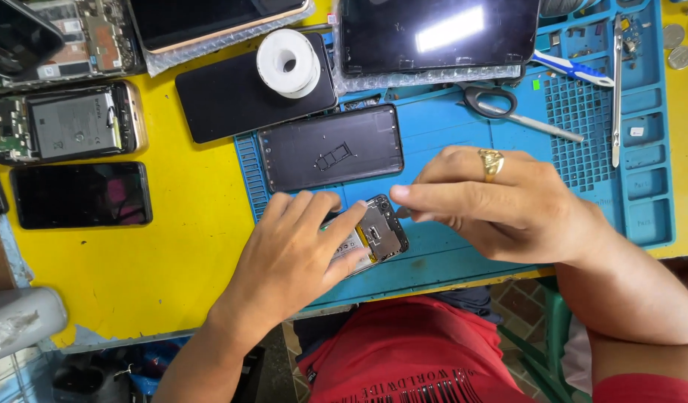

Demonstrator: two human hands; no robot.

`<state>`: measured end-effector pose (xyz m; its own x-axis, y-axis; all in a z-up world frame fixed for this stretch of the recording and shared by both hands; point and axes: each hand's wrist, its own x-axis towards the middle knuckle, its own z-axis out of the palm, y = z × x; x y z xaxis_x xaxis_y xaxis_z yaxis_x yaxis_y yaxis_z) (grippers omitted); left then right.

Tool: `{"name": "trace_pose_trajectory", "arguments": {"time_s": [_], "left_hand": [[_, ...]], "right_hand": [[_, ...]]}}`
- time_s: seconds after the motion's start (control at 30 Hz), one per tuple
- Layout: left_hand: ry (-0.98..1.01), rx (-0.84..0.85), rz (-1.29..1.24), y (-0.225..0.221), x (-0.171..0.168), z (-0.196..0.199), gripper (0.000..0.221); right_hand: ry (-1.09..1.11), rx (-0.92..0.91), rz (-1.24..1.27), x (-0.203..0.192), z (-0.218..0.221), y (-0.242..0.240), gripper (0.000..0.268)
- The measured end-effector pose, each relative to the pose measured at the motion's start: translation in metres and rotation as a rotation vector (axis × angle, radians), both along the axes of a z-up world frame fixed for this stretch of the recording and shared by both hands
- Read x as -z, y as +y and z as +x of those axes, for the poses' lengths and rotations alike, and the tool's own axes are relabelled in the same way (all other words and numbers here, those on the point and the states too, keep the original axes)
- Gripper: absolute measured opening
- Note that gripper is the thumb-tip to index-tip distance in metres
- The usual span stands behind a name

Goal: Disassembling a mobile phone by removing screws and prying apart internal components at a repair workstation.

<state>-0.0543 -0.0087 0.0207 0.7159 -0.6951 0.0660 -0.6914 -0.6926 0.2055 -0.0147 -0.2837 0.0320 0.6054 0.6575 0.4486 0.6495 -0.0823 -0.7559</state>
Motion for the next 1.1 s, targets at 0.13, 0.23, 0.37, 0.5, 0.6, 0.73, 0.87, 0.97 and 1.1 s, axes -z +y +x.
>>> {"name": "trace_pose_trajectory", "arguments": {"time_s": [0.13, 0.23, 0.37, 0.5, 0.6, 0.73, 0.87, 0.97, 1.1], "left_hand": [[-0.107, 0.082, -0.096, -0.009, 0.001, 0.012, 0.026], [-0.119, 0.106, -0.127, -0.014, 0.004, 0.014, 0.021], [-0.069, 0.118, -0.157, -0.015, 0.011, 0.013, 0.024], [-0.05, 0.11, -0.192, -0.016, 0.011, 0.013, 0.01], [-0.053, 0.107, -0.202, -0.012, 0.006, 0.012, 0.02], [0.048, 0.008, -0.004, 0.001, -0.006, -0.005, 0.066], [0.036, -0.197, 0.225, 0.008, -0.005, -0.034, 0.087], [0.099, -0.279, 0.237, 0.004, 0.003, -0.037, 0.091], [0.121, -0.282, 0.244, 0.0, 0.002, -0.034, 0.083]], "right_hand": [[-0.019, -0.05, 0.001, 0.005, 0.001, 0.003, 0.036], [-0.029, -0.057, 0.009, 0.005, 0.001, 0.005, 0.035], [-0.067, -0.049, 0.012, 0.002, 0.001, 0.006, 0.028], [-0.074, -0.061, 0.012, -0.001, 0.001, 0.006, 0.029], [-0.086, -0.068, 0.004, -0.001, 0.001, 0.005, 0.03], [-0.052, -0.013, 0.006, -0.007, 0.003, 0.001, 0.028], [-0.048, 0.134, -0.02, -0.004, 0.006, -0.004, 0.027], [-0.067, 0.18, -0.035, -0.003, 0.008, -0.005, 0.03], [-0.061, 0.212, -0.027, -0.001, 0.008, -0.007, 0.031]]}}
